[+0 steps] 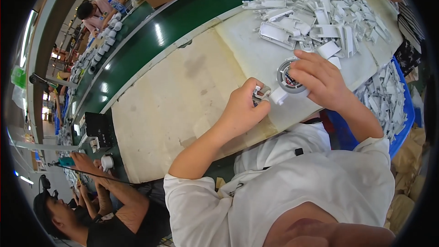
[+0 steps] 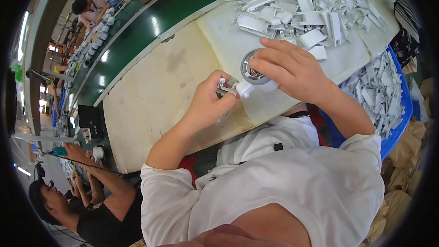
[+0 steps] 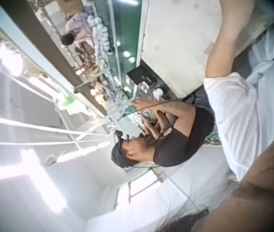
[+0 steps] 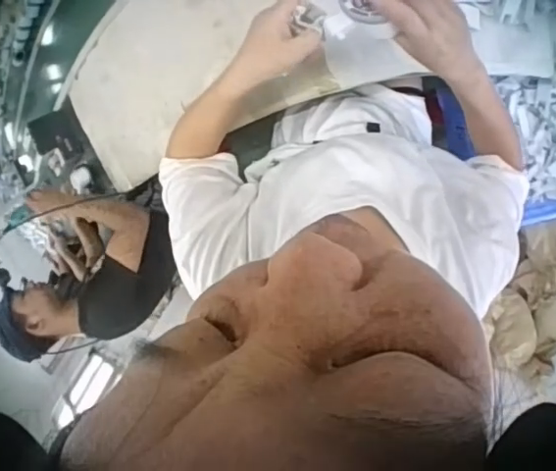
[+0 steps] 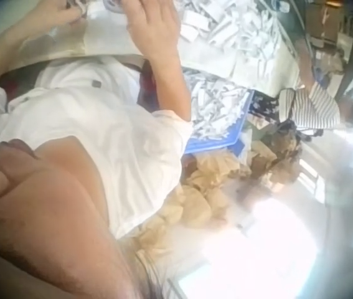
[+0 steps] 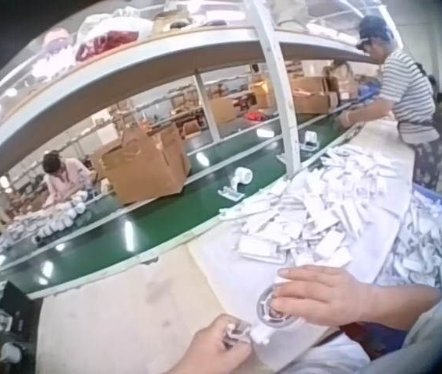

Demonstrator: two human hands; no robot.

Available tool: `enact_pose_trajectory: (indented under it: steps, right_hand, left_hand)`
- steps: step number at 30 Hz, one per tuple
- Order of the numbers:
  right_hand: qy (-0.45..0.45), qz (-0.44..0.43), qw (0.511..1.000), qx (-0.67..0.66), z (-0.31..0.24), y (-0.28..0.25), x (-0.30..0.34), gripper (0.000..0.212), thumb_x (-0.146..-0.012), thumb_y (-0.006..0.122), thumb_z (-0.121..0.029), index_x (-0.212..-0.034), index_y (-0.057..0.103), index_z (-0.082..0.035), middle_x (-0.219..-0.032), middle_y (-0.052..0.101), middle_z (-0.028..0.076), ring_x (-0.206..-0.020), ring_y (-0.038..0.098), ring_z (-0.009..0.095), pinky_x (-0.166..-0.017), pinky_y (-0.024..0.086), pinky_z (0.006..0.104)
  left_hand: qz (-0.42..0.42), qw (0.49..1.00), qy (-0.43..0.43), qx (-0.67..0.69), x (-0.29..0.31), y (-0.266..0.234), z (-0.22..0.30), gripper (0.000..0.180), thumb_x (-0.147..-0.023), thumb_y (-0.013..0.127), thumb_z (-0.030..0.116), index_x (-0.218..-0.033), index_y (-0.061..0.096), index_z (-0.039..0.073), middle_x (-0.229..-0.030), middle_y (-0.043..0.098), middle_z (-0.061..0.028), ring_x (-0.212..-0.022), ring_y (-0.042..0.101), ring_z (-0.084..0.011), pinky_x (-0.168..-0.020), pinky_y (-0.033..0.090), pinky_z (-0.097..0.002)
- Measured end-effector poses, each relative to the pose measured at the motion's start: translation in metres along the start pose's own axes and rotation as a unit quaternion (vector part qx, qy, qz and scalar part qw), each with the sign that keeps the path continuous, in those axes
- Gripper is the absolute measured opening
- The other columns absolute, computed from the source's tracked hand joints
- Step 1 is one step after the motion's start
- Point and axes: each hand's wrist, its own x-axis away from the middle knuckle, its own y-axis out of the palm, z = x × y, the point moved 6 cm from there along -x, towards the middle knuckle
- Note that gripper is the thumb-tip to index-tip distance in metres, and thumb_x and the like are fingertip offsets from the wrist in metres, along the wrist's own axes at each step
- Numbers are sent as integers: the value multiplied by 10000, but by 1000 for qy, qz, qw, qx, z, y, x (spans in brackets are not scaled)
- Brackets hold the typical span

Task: The person assembles portable fans by attaching plastic handle covers onto the fan head and battery assemblies by hand.

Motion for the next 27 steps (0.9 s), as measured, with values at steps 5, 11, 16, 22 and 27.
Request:
enact_pose_trajectory:
  steps: [5,11,16,22,27]
  right_hand:
    - [203,-106,922,-313,18,6,-3,561,-684,722,-148,-1200,509,-96,-1130,507,110,-1028,513,305,-857,437,369]
    - [185,-250,876,-370,20,16,-13,579,-730,678,-202,-1264,472,-119,-1109,503,118,-1008,515,290,-854,424,339]
    - [158,-312,864,-362,20,23,-14,594,-731,696,-238,-1273,468,-152,-1070,501,121,-935,541,293,-774,455,340]
    - [179,-327,869,-326,25,23,-31,574,-752,655,-252,-1279,458,-141,-1042,517,121,-939,539,290,-785,443,349]
    - [157,-255,896,-327,28,33,-30,587,-766,650,-291,-1287,444,-118,-1002,536,121,-891,548,290,-780,448,352]
  left_hand:
    - [-3,993,24,-116,-4,-1,8,252,-740,570,101,-944,479,-14,-745,583,-101,-622,542,-127,-577,441,-259]
    - [-51,969,56,-235,-8,10,9,315,-724,575,129,-987,473,-12,-709,560,-169,-630,564,-240,-600,449,-322]
    - [-54,975,13,-214,-4,14,5,314,-731,567,135,-987,464,-12,-720,569,-177,-622,571,-262,-591,452,-339]
    - [-31,973,10,-227,-9,2,14,274,-756,563,124,-972,465,-13,-730,585,-130,-625,574,-197,-578,448,-300]
    - [-39,994,37,-95,-10,-7,1,190,-850,543,132,-979,492,2,-801,608,-84,-675,577,-131,-605,469,-266]
